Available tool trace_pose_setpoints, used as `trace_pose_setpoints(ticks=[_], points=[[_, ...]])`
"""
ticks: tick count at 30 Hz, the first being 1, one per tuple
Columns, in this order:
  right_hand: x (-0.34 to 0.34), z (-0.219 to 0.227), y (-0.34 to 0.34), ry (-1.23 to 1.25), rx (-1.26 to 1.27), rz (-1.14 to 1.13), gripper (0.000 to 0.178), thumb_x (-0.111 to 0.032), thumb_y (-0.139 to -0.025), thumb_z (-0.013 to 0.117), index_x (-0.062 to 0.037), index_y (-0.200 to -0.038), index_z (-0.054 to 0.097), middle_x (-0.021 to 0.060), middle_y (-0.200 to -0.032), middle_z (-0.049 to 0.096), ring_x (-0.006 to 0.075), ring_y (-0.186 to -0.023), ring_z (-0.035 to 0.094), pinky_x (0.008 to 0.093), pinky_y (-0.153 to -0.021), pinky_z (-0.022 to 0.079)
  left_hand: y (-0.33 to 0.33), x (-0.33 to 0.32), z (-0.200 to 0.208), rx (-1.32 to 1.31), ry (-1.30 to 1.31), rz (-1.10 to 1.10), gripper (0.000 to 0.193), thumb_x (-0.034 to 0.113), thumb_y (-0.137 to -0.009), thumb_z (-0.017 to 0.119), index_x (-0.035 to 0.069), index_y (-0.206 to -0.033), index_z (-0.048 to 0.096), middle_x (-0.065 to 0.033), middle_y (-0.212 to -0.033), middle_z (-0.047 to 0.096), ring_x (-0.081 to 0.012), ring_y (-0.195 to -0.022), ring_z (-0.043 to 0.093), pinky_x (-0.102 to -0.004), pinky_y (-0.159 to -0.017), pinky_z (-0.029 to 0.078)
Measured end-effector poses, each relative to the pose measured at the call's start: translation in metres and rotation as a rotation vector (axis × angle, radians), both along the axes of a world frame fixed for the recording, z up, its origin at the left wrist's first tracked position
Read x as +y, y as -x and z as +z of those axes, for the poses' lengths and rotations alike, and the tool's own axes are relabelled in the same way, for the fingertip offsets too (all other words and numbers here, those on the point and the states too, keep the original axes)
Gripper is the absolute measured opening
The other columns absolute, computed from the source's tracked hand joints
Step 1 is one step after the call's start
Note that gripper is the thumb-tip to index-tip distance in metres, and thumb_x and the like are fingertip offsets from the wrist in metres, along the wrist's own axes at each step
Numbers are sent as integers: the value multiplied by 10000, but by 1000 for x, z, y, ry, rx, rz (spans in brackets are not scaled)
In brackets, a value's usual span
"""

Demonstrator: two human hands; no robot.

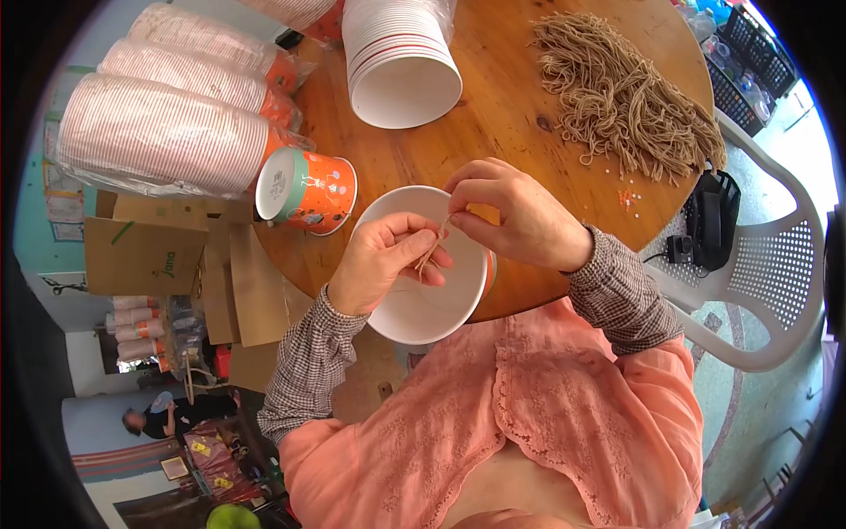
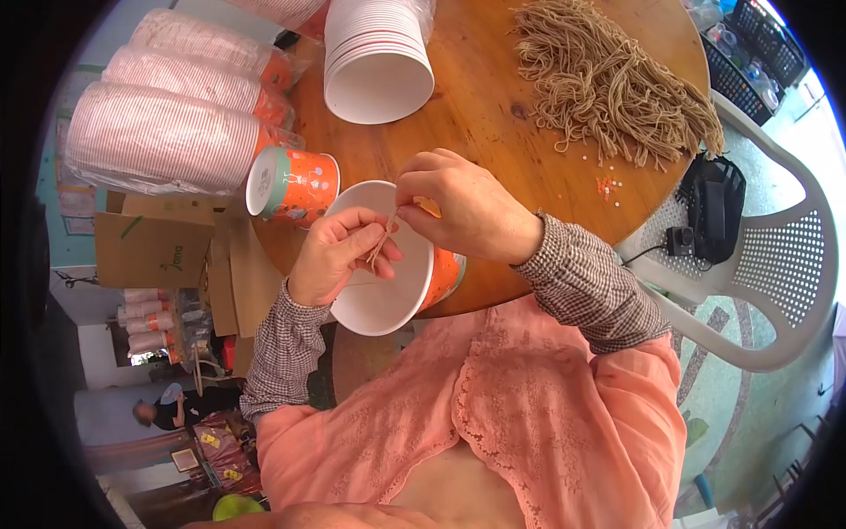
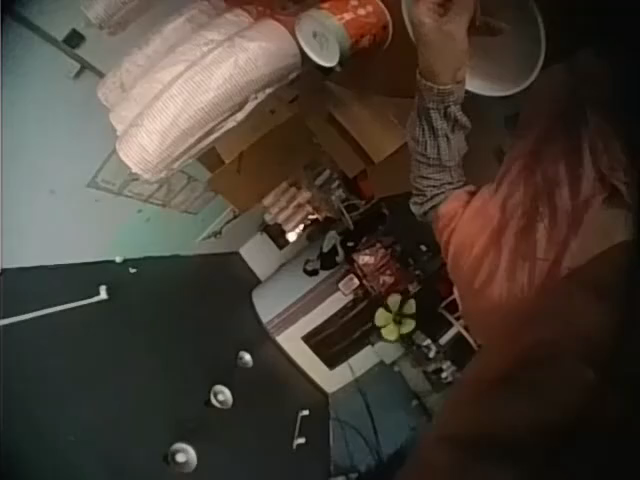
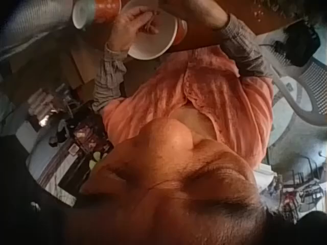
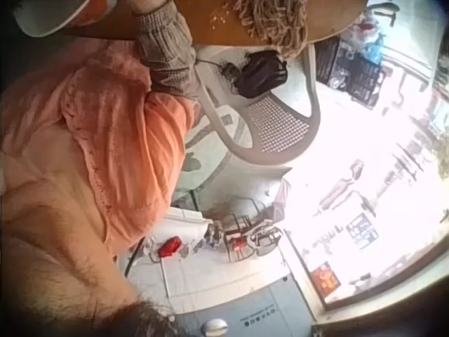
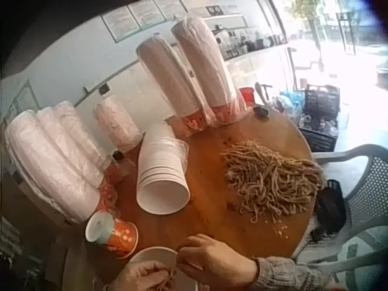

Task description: Threading twine through small decorative buckets to create handles.

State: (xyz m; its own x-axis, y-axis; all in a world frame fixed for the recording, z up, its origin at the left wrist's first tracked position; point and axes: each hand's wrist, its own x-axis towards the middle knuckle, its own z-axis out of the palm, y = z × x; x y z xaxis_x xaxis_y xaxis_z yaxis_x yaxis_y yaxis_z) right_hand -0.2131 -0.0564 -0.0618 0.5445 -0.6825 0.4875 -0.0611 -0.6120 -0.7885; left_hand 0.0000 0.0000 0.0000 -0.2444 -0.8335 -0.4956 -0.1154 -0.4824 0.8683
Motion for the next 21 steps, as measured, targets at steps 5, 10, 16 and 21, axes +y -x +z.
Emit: trace_pose_setpoints(ticks=[5, 10, 16, 21], points=[[1, -1, 5, -6, 6, 9, 95, -90, -840, 662, -16, -897, 644, 140, -1046, 614, 305, -965, 604, 377, -819, 505, 9, 3, -5, -40, 67, -21, 195, 120, -955, 588, -51, -1047, 597, -131, -867, 675, -155, -685, 665, -256, -619, 563], [1, -2, 5, -8, 16, 5, 103, -88, -837, 662, -18, -912, 648, 137, -1051, 616, 304, -975, 602, 378, -830, 505, 10, 4, -4, -48, 108, -31, 173, 111, -956, 578, -51, -1015, 592, -122, -853, 670, -139, -666, 650, -243, -603, 550], [4, 6, 8, 20, -34, 16, 193, -66, -793, 689, -41, -982, 658, 129, -1145, 595, 319, -1100, 547, 403, -914, 474, 9, 7, -1, -56, 133, -38, 154, 104, -958, 569, -43, -1004, 587, -111, -842, 667, -128, -663, 638, -237, -610, 537], [3, 5, 4, 209, -90, 35, 179, -75, -777, 689, -52, -952, 657, 118, -1176, 577, 324, -1127, 521, 429, -961, 434, 7, 6, 3, -40, 181, -27, 143, 101, -965, 555, -33, -1006, 583, -100, -826, 664, -123, -672, 631, -244, -618, 530]])
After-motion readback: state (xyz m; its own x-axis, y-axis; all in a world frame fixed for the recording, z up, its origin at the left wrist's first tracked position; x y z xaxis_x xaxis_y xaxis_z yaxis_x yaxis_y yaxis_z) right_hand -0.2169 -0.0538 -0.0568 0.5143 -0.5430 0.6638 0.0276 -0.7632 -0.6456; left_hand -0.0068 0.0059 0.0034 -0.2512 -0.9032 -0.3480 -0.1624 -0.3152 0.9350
